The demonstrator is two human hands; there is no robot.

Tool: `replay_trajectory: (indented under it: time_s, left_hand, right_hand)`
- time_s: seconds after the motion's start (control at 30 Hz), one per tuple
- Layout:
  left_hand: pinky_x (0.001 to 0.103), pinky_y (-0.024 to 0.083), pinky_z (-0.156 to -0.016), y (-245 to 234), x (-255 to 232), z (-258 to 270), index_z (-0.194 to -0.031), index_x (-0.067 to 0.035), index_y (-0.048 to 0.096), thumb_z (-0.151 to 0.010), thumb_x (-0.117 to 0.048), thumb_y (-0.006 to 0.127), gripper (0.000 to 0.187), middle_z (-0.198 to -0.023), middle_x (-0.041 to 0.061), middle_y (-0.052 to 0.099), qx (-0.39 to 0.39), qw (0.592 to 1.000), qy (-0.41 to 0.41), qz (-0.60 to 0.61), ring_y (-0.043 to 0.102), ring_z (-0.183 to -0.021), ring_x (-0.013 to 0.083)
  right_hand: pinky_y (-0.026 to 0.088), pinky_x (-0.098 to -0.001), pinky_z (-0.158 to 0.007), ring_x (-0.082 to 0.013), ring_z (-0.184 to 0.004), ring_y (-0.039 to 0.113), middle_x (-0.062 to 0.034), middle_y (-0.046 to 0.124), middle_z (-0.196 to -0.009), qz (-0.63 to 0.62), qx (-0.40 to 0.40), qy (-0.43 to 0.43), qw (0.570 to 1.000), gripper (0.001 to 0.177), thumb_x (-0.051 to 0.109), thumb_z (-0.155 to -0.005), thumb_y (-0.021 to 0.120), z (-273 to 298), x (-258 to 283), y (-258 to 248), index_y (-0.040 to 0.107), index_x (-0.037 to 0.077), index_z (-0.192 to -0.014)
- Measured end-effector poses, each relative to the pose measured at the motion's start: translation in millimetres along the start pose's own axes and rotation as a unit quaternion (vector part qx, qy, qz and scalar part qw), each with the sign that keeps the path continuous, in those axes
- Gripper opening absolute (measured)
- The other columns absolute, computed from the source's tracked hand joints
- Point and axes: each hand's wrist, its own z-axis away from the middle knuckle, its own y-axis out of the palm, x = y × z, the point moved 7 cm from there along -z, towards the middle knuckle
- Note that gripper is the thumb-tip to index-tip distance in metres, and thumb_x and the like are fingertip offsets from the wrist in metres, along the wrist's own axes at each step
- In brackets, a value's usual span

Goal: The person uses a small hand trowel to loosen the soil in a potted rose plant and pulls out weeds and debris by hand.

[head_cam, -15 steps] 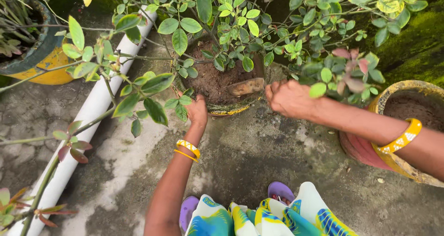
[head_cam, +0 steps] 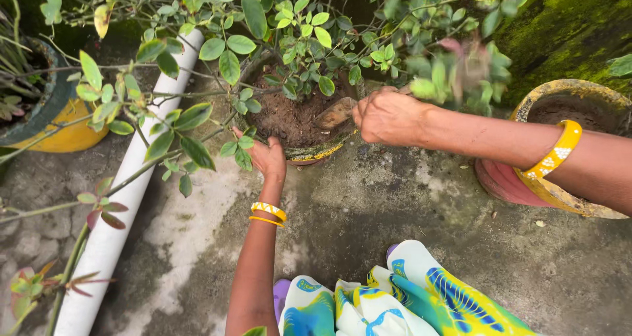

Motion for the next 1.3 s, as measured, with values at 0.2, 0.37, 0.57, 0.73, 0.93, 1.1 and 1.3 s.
replay_trajectory:
  time_s: [0.2,0.37,0.57,0.73,0.93,1.1,1.3]
  left_hand:
    - [0.044,0.026,-0.125,-3.6,-8.7,2.1,-0.161,0.004,0.011,-0.080,-0.010,0.066,0.100,-0.163,0.036,0.032,-0.039,0.996,0.052,-0.061,0.037,-0.148,0.0482]
    - [0.042,0.035,-0.122,1.4,-2.6,4.7,-0.168,-0.003,0.005,-0.080,-0.013,0.060,0.105,-0.149,0.032,0.049,0.049,0.990,-0.131,-0.019,0.050,-0.137,0.0449]
    - [0.045,0.025,-0.125,-2.4,-13.3,1.3,-0.162,0.002,0.008,-0.079,-0.005,0.066,0.101,-0.160,0.038,0.030,-0.019,0.999,0.025,-0.044,0.033,-0.149,0.0497]
    - [0.044,0.024,-0.126,1.3,-7.6,0.9,-0.163,0.001,0.005,-0.079,-0.004,0.062,0.101,-0.162,0.036,0.029,-0.004,0.999,0.003,-0.035,0.031,-0.151,0.0480]
    - [0.045,0.030,-0.122,0.2,-7.7,2.2,-0.163,0.000,0.004,-0.080,-0.006,0.063,0.101,-0.160,0.036,0.033,-0.006,0.999,0.003,-0.032,0.041,-0.141,0.0483]
    - [0.047,0.034,-0.117,-4.9,-17.9,1.7,-0.162,0.000,0.008,-0.081,-0.006,0.066,0.100,-0.157,0.038,0.039,-0.031,0.998,0.038,-0.031,0.046,-0.138,0.0506]
    - [0.043,0.035,-0.121,-2.3,-11.1,1.4,-0.165,-0.003,0.007,-0.081,-0.009,0.061,0.100,-0.153,0.033,0.043,0.007,0.999,-0.046,-0.011,0.050,-0.136,0.0465]
  right_hand:
    - [0.054,-0.0357,-0.041,-0.0213,-0.054,0.065,-0.0174,0.066,-0.070,-0.086,0.023,-0.009,0.996,0.024,0.007,-0.089,0.058,-33.4,20.6,7.3,0.066,-0.015,-0.097]
    - [0.058,-0.0433,-0.046,-0.0293,-0.061,0.071,-0.0250,0.069,-0.076,-0.053,-0.017,0.022,0.998,0.035,0.009,-0.075,0.061,-55.9,52.3,18.2,0.063,-0.014,-0.101]
    - [0.057,-0.0397,-0.044,-0.0253,-0.058,0.069,-0.0204,0.066,-0.071,-0.175,-0.023,0.046,0.983,0.026,0.000,-0.079,0.061,-51.6,58.6,53.8,0.064,-0.017,-0.098]
    - [0.053,-0.0343,-0.040,-0.0241,-0.052,0.065,-0.0227,0.064,-0.070,-0.187,-0.116,0.067,0.973,0.020,-0.005,-0.086,0.056,-34.0,53.9,84.3,0.065,-0.016,-0.099]
    - [0.055,-0.0340,-0.035,-0.0232,-0.052,0.069,-0.0263,0.069,-0.081,-0.249,-0.082,0.106,0.959,0.058,-0.008,-0.059,0.058,-26.0,44.2,80.4,0.065,-0.014,-0.116]
    - [0.058,-0.0417,-0.051,-0.0276,-0.064,0.070,-0.0153,0.067,-0.078,-0.310,0.019,0.139,0.941,0.030,0.001,-0.063,0.067,11.4,24.0,51.1,0.065,-0.006,-0.092]
    - [0.056,-0.0388,-0.052,-0.0271,-0.071,0.069,-0.0163,0.066,-0.083,-0.346,-0.240,0.089,0.902,0.037,0.009,-0.068,0.075,-27.8,19.5,-56.9,0.068,-0.002,-0.103]
